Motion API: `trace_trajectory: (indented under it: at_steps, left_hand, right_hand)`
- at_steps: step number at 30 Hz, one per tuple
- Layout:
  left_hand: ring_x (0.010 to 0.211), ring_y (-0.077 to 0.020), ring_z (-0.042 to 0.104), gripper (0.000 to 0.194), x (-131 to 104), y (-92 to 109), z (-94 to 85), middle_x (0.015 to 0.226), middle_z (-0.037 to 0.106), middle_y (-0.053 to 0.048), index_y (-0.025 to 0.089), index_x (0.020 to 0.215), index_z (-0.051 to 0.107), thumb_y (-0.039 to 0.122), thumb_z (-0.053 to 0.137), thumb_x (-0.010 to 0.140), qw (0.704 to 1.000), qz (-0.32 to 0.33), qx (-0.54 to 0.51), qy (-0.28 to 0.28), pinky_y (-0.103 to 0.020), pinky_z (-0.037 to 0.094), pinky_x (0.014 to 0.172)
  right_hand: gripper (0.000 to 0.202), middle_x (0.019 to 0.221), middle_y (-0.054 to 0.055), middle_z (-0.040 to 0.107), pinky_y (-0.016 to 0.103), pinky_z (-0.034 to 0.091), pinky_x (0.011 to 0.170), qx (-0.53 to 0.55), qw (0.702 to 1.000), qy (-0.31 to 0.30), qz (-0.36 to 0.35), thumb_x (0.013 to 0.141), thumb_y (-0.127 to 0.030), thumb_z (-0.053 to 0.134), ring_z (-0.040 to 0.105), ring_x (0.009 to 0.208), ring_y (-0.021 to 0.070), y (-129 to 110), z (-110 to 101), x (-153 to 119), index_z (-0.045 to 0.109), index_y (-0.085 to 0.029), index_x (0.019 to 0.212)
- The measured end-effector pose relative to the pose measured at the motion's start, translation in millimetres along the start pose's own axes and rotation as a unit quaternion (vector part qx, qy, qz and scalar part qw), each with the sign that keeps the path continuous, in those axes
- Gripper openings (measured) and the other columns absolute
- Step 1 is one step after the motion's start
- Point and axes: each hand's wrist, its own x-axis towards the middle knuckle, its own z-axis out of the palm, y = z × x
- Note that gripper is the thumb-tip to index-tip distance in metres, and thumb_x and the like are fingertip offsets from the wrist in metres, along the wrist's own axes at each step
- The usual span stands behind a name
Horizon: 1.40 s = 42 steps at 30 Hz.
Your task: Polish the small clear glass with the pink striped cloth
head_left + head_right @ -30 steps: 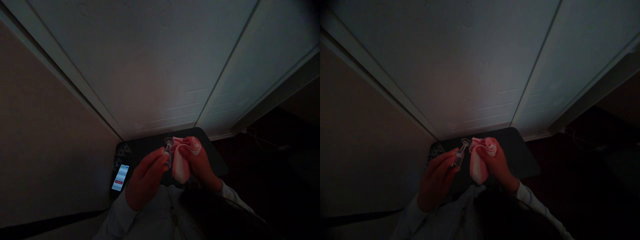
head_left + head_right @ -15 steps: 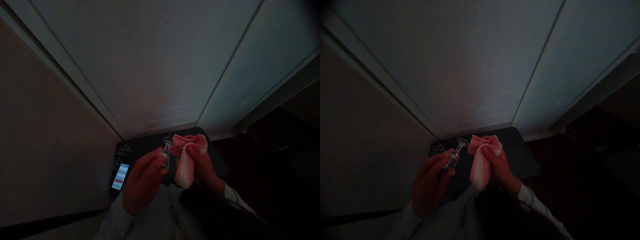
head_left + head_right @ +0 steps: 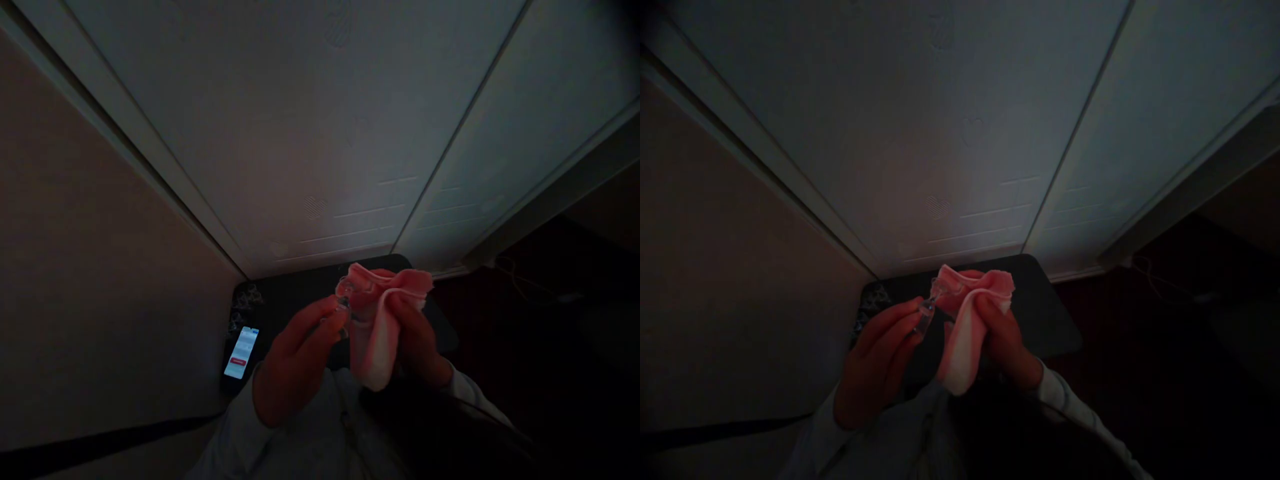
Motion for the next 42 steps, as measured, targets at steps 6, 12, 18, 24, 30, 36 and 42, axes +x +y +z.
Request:
trace_trajectory:
  at_steps: [6,12,18,24,30,36,42]
  left_hand:
    - [0.106,-0.0169,0.060,0.033,1,0,-0.1,0.115,0.061,-0.009,0.020,0.121,0.049,0.010,0.045,0.089,1.000,-0.005,-0.006,-0.021,-0.027,0.054,0.087]
    - [0.104,-0.0174,0.060,0.030,0,0,1.8,0.113,0.062,-0.009,0.018,0.119,0.050,0.013,0.047,0.089,1.000,-0.017,0.010,0.013,-0.028,0.053,0.088]
    - [0.100,-0.0188,0.061,0.030,-1,-1,0.8,0.108,0.063,-0.008,0.020,0.118,0.050,0.015,0.048,0.088,0.997,-0.054,0.039,0.025,-0.031,0.054,0.083]
    - [0.097,-0.0202,0.061,0.030,-7,-5,2.9,0.106,0.062,-0.008,0.021,0.114,0.053,0.017,0.055,0.084,0.991,-0.122,-0.043,0.036,-0.033,0.053,0.083]
    - [0.091,-0.0177,0.065,0.028,-7,-1,10.3,0.100,0.063,-0.006,0.022,0.105,0.055,0.018,0.063,0.078,0.917,-0.258,-0.293,0.088,-0.029,0.056,0.078]
    - [0.075,-0.0160,0.070,0.021,6,1,10.2,0.082,0.071,-0.003,0.018,0.090,0.056,0.018,0.067,0.071,0.863,-0.364,-0.319,0.144,-0.026,0.058,0.068]
    - [0.060,-0.0146,0.070,0.022,4,0,11.8,0.073,0.071,0.000,0.018,0.096,0.060,0.025,0.065,0.075,0.860,-0.388,-0.302,0.136,-0.024,0.058,0.057]
  right_hand:
    - [0.030,0.091,0.001,0.071,0.036,0.054,0.075,0.002,1.000,-0.014,0.004,0.063,-0.035,0.068,0.067,0.080,0.0240,1,-3,0,0.063,-0.026,0.091]
    - [0.034,0.092,0.003,0.070,0.038,0.053,0.078,-0.040,0.998,-0.045,-0.017,0.062,-0.038,0.070,0.065,0.085,0.0249,0,-2,-1,0.065,-0.026,0.093]
    - [0.037,0.099,0.005,0.070,0.044,0.050,0.085,-0.029,0.996,-0.079,-0.004,0.066,-0.040,0.069,0.066,0.091,0.0272,1,-3,-4,0.062,-0.027,0.101]
    - [0.041,0.103,0.006,0.068,0.045,0.050,0.087,-0.046,0.996,-0.072,-0.013,0.066,-0.043,0.070,0.065,0.094,0.0280,3,-6,-3,0.062,-0.026,0.102]
    - [0.031,0.107,0.003,0.067,0.040,0.050,0.087,-0.048,0.993,-0.093,-0.047,0.072,-0.037,0.068,0.064,0.097,0.0244,4,-7,-5,0.063,-0.029,0.101]
    - [0.036,0.113,0.004,0.065,0.044,0.045,0.094,-0.071,0.991,-0.109,-0.037,0.073,-0.036,0.068,0.062,0.102,0.0269,5,-8,-6,0.061,-0.029,0.108]
    - [0.034,0.115,0.004,0.064,0.042,0.045,0.096,-0.130,0.982,-0.110,-0.082,0.076,-0.035,0.066,0.059,0.107,0.0257,0,-9,-6,0.061,-0.029,0.109]
